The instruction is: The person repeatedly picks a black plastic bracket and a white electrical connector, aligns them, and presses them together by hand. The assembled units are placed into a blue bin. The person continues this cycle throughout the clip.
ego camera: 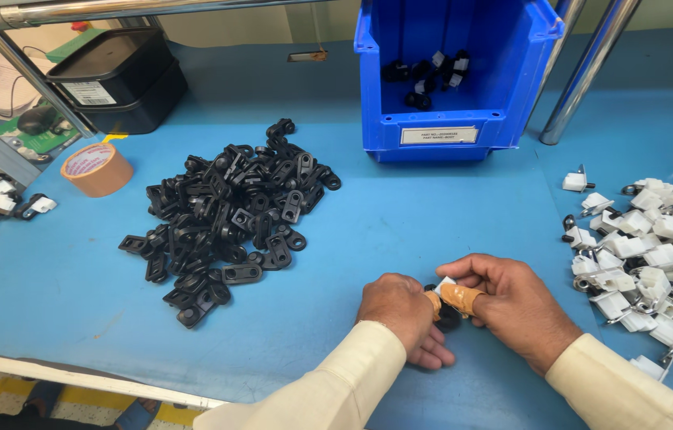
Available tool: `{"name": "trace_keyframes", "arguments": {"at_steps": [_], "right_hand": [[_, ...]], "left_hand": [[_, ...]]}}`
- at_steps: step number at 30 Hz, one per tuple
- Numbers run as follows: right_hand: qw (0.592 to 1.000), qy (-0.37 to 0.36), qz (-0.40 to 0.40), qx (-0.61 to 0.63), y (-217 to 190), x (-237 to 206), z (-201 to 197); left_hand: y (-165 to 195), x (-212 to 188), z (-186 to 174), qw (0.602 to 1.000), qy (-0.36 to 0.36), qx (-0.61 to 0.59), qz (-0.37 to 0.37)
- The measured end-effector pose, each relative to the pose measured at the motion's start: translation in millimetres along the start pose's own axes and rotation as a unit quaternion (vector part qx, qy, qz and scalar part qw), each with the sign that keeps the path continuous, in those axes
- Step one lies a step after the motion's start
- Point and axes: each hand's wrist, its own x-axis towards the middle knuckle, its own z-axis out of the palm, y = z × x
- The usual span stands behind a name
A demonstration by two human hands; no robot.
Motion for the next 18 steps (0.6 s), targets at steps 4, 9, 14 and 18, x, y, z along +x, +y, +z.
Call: {"name": "trace_keyframes", "arguments": {"at_steps": [4, 9, 14, 18], "right_hand": [[0.980, 0.080, -0.031, -0.179, -14, -11, 9], [0.880, 0.149, -0.173, -0.416, -27, -23, 26], [0.965, 0.147, 0.012, -0.218, -28, -4, 21], [0.978, 0.120, 0.134, 0.102, -17, 7, 10]], "left_hand": [[5, -5, -2, 0.997, 0.019, 0.067, 0.041], [7, -9, -2, 0.982, 0.040, 0.166, 0.082], [-6, -15, 7, 0.972, 0.090, 0.174, 0.133], [-13, -17, 18, 0.917, 0.147, 0.308, 0.208]]}}
